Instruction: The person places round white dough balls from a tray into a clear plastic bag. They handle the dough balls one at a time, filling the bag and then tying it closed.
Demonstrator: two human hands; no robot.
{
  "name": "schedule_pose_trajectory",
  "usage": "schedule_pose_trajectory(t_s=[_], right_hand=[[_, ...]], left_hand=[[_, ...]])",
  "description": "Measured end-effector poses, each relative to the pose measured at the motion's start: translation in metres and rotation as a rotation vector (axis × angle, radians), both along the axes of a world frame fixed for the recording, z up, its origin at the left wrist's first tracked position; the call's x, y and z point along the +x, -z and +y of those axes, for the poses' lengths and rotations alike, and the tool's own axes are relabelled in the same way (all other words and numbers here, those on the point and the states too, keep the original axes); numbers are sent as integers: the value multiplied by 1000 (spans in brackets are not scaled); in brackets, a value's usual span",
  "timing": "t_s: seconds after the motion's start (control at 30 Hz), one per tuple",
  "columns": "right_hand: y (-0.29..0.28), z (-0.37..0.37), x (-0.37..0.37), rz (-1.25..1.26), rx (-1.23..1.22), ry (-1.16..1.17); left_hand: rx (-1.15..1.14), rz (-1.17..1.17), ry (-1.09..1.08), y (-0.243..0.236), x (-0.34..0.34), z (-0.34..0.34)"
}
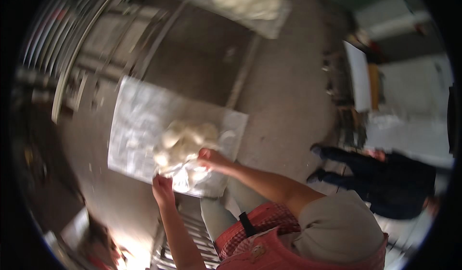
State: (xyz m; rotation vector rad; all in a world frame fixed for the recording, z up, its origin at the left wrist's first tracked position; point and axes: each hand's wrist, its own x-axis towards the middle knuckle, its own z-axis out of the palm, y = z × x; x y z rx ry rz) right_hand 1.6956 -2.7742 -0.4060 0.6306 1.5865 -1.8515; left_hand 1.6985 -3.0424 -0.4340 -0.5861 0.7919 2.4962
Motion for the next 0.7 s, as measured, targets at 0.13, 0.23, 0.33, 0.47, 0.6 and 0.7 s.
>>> schedule_pose_trajectory(t_s=[0.13,0.23,0.33,0.47,0.6,0.7], right_hand=[[-81,-18,62,177,23,134],[-156,-21,122,256,209,227],[-236,-34,166,367,34,373],[-345,-33,207,597,-16,392],[-352,-33,218,684,249,316],[-325,-26,201,705,387,161]], left_hand=[[-990,516,575,-112,39,117],[-1124,693,804,-195,73,126],[-1034,891,749,-265,101,114],[-1000,993,784,-357,121,105],[-953,1144,894,-354,104,111],[-849,896,1002,-330,81,119]])
